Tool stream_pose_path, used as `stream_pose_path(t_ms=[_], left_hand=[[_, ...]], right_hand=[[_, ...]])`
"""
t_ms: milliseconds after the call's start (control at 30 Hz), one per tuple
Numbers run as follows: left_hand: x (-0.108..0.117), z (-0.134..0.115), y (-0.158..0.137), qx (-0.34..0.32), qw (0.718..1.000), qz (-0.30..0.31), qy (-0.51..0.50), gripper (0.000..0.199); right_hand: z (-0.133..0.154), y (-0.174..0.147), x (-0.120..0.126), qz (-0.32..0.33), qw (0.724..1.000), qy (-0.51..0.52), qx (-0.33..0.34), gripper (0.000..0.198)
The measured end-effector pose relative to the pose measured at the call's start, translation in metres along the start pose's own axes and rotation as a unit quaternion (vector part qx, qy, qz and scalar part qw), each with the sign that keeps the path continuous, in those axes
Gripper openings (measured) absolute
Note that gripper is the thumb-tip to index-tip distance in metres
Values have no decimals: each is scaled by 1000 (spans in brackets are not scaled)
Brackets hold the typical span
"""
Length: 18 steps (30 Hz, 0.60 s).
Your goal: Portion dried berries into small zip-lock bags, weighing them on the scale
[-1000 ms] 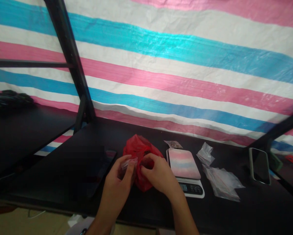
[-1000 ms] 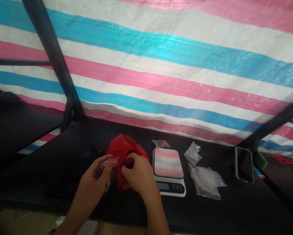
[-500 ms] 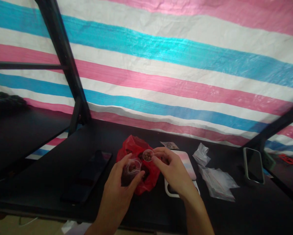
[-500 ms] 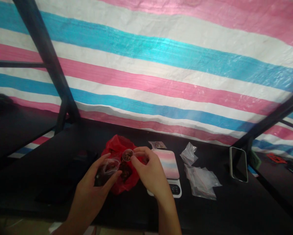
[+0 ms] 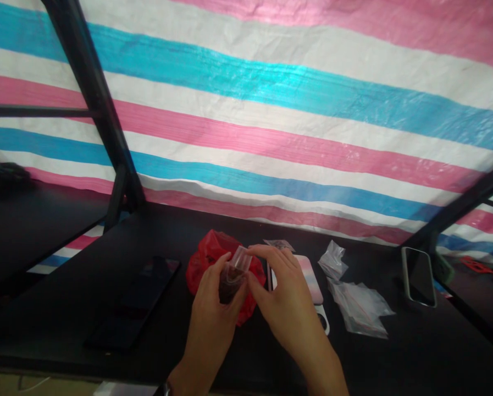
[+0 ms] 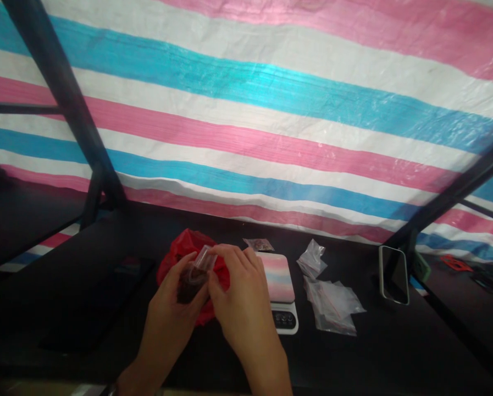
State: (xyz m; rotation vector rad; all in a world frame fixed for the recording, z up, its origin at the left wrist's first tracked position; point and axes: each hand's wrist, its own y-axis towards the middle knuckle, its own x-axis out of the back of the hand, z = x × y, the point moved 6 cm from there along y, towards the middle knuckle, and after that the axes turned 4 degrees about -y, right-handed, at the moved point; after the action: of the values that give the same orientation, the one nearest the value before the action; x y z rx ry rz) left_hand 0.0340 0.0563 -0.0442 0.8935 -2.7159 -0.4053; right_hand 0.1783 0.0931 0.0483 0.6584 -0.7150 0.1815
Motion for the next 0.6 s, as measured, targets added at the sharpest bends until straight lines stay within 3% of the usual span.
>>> stream_pose_path(t_ms=[167,300,367,467,533,600], left_hand=[[-3,-2,1,6,1000,-16,-1,54],[11,-8,-1,-5,998,-58,5,52],[22,-11,-4,-15,996,-87,1,51],[37,-11,-7,-25,995,-96,13,49],[40,-6,-7,-25,997,-59,37,47],[38,1,-7,-26,998,-3,58,44]], right_hand=[[-4,-2,8,-35,999,28,-4,41],[-12,-3,15,-78,996,30,-30,33],[-17,-3,7,-35,998,24,-46,30],[-22,-7,-20,101,993,-21,-57,27],[-24,-9,-39,167,981,-74,-61,26],[-25,-10,-52,188,972,-123,-67,28]])
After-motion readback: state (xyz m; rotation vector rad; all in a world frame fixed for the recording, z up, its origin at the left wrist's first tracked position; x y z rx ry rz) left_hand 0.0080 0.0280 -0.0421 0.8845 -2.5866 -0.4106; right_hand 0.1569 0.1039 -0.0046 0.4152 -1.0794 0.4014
